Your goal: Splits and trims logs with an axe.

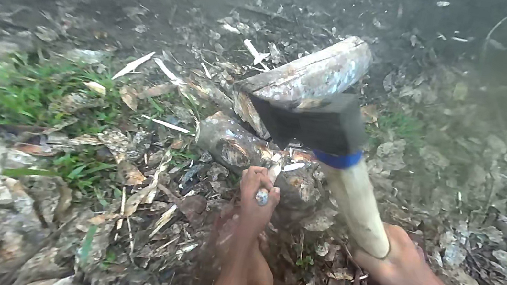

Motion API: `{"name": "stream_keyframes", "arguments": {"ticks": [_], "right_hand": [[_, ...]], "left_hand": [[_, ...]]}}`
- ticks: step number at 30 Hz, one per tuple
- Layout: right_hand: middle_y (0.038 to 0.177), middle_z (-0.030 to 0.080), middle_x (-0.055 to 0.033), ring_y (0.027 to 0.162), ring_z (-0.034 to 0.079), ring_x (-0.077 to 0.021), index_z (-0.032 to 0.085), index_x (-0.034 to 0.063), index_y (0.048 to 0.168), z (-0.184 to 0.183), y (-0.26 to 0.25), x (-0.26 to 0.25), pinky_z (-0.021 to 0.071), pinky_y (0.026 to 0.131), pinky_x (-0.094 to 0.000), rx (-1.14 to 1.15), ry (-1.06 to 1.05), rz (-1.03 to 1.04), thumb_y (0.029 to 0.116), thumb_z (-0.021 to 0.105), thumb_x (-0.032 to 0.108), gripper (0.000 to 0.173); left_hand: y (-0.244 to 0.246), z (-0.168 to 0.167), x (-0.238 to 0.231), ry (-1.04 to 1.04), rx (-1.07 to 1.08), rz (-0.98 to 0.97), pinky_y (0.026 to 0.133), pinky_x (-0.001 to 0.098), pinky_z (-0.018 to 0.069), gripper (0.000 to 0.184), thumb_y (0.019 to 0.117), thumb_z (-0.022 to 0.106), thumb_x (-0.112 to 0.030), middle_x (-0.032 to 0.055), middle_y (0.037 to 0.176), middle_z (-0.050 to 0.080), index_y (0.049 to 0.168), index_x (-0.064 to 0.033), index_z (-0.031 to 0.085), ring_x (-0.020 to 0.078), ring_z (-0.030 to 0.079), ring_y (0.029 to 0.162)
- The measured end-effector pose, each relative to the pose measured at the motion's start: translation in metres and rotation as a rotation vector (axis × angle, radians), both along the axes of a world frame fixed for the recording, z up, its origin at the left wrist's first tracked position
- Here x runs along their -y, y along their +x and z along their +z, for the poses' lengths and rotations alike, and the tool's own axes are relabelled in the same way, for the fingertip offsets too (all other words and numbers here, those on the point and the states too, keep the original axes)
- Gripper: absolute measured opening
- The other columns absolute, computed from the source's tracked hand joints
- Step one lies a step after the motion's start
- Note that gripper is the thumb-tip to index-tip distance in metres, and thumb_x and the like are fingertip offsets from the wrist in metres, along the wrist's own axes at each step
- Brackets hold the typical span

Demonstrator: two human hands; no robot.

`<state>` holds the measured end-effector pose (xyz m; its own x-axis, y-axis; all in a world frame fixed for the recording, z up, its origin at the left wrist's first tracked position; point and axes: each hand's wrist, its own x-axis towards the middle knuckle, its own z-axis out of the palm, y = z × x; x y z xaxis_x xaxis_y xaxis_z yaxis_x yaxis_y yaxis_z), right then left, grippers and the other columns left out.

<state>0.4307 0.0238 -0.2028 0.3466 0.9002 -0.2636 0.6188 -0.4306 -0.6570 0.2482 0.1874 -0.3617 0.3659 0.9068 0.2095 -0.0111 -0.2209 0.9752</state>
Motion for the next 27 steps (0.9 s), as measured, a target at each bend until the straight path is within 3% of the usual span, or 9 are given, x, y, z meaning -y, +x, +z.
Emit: {"name": "stream_keyframes", "arguments": {"ticks": [3,6,8,14,18,20,23,24,27], "right_hand": [[0.068,0.063,0.0061,0.061,0.059,0.0042,0.069,0.0115,0.088,-0.004,-0.001,0.007,0.0488,0.055,-0.0191,0.065,0.01,0.047,0.0771,0.068,0.035,0.026],[0.076,0.066,-0.0072,0.072,0.066,-0.0221,0.069,0.0074,0.093,-0.051,0.013,0.012,0.0543,0.066,-0.0485,0.041,-0.414,0.024,0.0807,0.071,0.034,0.029],[0.081,0.067,-0.0117,0.079,0.067,-0.0304,0.068,0.0059,0.094,-0.082,0.023,0.014,0.0538,0.073,-0.0571,0.02,-0.584,-0.014,0.0845,0.073,0.037,0.032],[0.069,0.06,-0.0025,0.065,0.061,-0.0186,0.065,0.0113,0.083,-0.053,0.021,0.013,0.05,0.061,-0.0455,-0.031,-0.491,-0.062,0.0787,0.071,0.038,0.028],[0.065,0.059,0.0104,0.057,0.057,0.0004,0.065,0.0182,0.081,-0.012,0.003,0.007,0.0488,0.052,-0.0258,-0.078,-0.124,-0.101,0.074,0.071,0.033,0.018],[0.07,0.063,0.0134,0.06,0.058,0.0081,0.066,0.017,0.087,0.006,-0.004,0.002,0.0506,0.054,-0.0158,-0.104,0.061,-0.088,0.0756,0.072,0.028,0.017],[0.07,0.063,0.0126,0.062,0.058,0.0101,0.067,0.0145,0.087,0.003,-0.005,0.002,0.0502,0.056,-0.0133,-0.044,0.075,-0.057,0.0759,0.07,0.029,0.019],[0.068,0.062,0.0103,0.061,0.058,0.006,0.067,0.0139,0.085,-0.01,-0.002,0.005,0.0497,0.056,-0.0184,-0.004,-0.018,-0.049,0.0754,0.069,0.031,0.02],[0.076,0.064,-0.0083,0.072,0.065,-0.0244,0.068,0.0062,0.09,-0.069,0.018,0.012,0.0528,0.067,-0.0517,-0.017,-0.487,-0.038,0.0831,0.072,0.033,0.028]], "left_hand": [[0.002,0.004,-0.007,-0.007,-0.005,0.001,0.094,0.0296,0.0426,0.019,0.0881,0.064,-0.028,0.0006,0.101,0.058,0.077,-0.0142,0.058,0.0123,0.053,0.106],[0.001,-0.003,-0.006,-0.006,0.067,0.012,0.094,0.0303,0.0449,0.017,0.089,0.064,-0.026,0.0005,0.101,0.059,0.078,-0.0141,0.057,0.0134,0.054,0.108],[-0.003,-0.007,-0.003,0.013,0.107,0.02,0.096,0.0324,0.0452,0.021,0.0916,0.064,-0.03,0.001,0.1,0.06,0.08,-0.0134,0.057,0.0146,0.055,0.109],[0.002,-0.005,-0.001,0.031,0.122,0.014,0.097,0.0296,0.0434,0.017,0.0896,0.063,-0.023,0.0024,0.099,0.059,0.079,-0.012,0.056,0.0136,0.055,0.108],[0.005,-0.004,0.0,0.006,0.097,0.039,0.094,0.0271,0.0453,0.019,0.09,0.064,-0.026,0.0013,0.099,0.059,0.079,-0.0119,0.057,0.0118,0.055,0.106],[0.005,-0.003,0.0,-0.001,0.088,0.031,0.093,0.0269,0.0449,0.019,0.0907,0.064,-0.028,0.0001,0.1,0.059,0.08,-0.0135,0.057,0.0113,0.055,0.107],[0.006,0.0,-0.003,-0.013,0.086,0.035,0.093,0.0271,0.0452,0.018,0.0898,0.064,-0.027,-0.0002,0.102,0.059,0.08,-0.014,0.058,0.0117,0.055,0.108],[0.006,-0.001,-0.004,-0.02,0.099,0.042,0.093,0.0266,0.0455,0.018,0.09,0.065,-0.027,-0.0011,0.102,0.059,0.08,-0.0147,0.058,0.011,0.055,0.108],[0.005,-0.004,-0.004,-0.02,0.139,0.058,0.092,0.0286,0.0462,0.018,0.0905,0.064,-0.027,-0.0007,0.101,0.06,0.079,-0.0144,0.056,0.012,0.056,0.107]]}}
